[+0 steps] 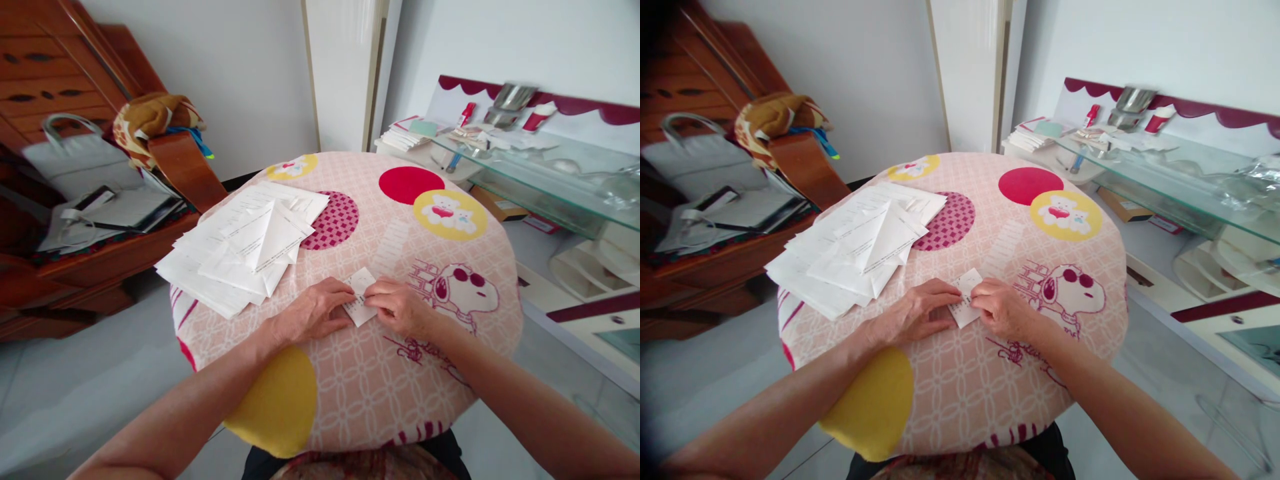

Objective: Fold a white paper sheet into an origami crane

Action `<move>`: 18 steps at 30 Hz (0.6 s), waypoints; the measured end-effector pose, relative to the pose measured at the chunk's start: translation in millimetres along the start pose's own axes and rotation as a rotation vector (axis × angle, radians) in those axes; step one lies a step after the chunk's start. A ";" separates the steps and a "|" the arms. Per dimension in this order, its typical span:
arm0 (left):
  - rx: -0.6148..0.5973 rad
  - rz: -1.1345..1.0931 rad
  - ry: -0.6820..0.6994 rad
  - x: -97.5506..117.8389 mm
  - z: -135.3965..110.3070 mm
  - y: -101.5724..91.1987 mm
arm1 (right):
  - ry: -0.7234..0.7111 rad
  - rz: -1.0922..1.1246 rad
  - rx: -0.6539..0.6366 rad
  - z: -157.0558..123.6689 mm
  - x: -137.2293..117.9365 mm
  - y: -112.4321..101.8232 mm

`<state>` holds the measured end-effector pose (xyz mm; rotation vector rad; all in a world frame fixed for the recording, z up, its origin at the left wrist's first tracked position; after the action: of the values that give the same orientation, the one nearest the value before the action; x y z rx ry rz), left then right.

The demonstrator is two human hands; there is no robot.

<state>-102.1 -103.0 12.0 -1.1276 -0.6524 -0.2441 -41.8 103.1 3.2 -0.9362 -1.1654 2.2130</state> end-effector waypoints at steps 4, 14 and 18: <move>0.017 0.032 0.029 -0.2 -2.3 1.6 | -0.012 0.039 -0.048 -1.1 -5.8 -4.3; 0.072 0.059 0.091 -3.9 -7.5 9.4 | -0.010 0.072 -0.034 -3.1 -2.0 -2.4; 0.125 0.018 0.042 -4.7 -7.5 12.4 | 0.031 0.121 -0.024 -2.4 -1.3 -3.6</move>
<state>-97.0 -105.1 -2.2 -1.0054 -0.6119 -0.2077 -38.8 105.5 5.8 -1.0727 -1.1518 2.2745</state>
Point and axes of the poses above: each hand's wrist, its own z-axis towards the middle knuckle, its own y-axis out of the palm, x = y × z, the point moved 2 cm from there along z, towards the middle knuckle, and after that the axes turned 7 degrees about -z, right-handed, at the moved point
